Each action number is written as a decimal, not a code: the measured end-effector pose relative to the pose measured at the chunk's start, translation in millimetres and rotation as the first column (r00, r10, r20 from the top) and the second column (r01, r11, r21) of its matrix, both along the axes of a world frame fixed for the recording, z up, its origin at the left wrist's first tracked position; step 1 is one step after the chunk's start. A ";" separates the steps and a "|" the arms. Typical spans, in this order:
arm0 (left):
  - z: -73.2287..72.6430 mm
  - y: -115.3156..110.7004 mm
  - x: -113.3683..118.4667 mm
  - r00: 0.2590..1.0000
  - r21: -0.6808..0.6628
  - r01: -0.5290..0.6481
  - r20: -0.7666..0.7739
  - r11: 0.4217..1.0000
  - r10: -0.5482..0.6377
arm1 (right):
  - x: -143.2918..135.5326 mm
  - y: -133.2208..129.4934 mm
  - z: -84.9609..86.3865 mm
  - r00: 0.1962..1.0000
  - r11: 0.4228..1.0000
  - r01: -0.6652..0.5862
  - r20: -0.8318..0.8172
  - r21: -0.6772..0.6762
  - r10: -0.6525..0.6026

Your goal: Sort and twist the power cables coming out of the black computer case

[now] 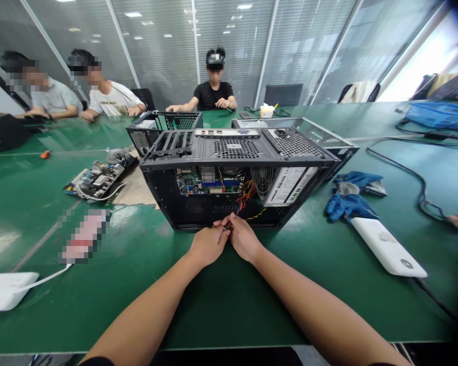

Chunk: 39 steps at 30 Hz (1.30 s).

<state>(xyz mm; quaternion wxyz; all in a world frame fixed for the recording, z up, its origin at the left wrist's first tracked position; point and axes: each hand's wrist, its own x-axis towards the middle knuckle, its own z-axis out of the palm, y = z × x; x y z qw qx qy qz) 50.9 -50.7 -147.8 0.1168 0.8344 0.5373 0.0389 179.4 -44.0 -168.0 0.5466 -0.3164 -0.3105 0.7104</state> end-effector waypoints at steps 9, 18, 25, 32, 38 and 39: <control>3.5 -4.4 4.6 0.996 0.071 -0.067 -0.050 0.995 0.071 | 0.0 0.6 -1.4 1.000 1.000 0.003 0.003 0.010 -0.003; 4.0 2.9 -0.9 0.901 -0.177 0.014 0.428 0.984 0.064 | 1.0 -0.7 -0.4 1.000 1.000 -0.017 0.008 0.013 0.017; -3.1 1.1 -0.9 0.984 -0.027 -0.025 0.178 0.999 0.029 | -0.5 -1.1 -0.5 1.000 0.999 -0.021 0.016 0.034 0.021; 0.8 -2.6 2.9 0.996 0.058 -0.055 -0.063 0.997 0.059 | -1.2 -0.6 -1.8 1.000 1.000 -0.007 0.003 0.025 0.007; -0.7 -0.2 1.1 0.999 0.040 -0.038 0.002 0.998 0.038 | -1.2 -1.0 -2.1 1.000 1.000 -0.001 0.007 0.004 0.001; -1.5 0.2 0.6 0.999 0.039 -0.038 0.012 0.999 0.037 | -1.3 -0.9 -2.5 1.000 1.000 0.004 0.004 0.000 -0.004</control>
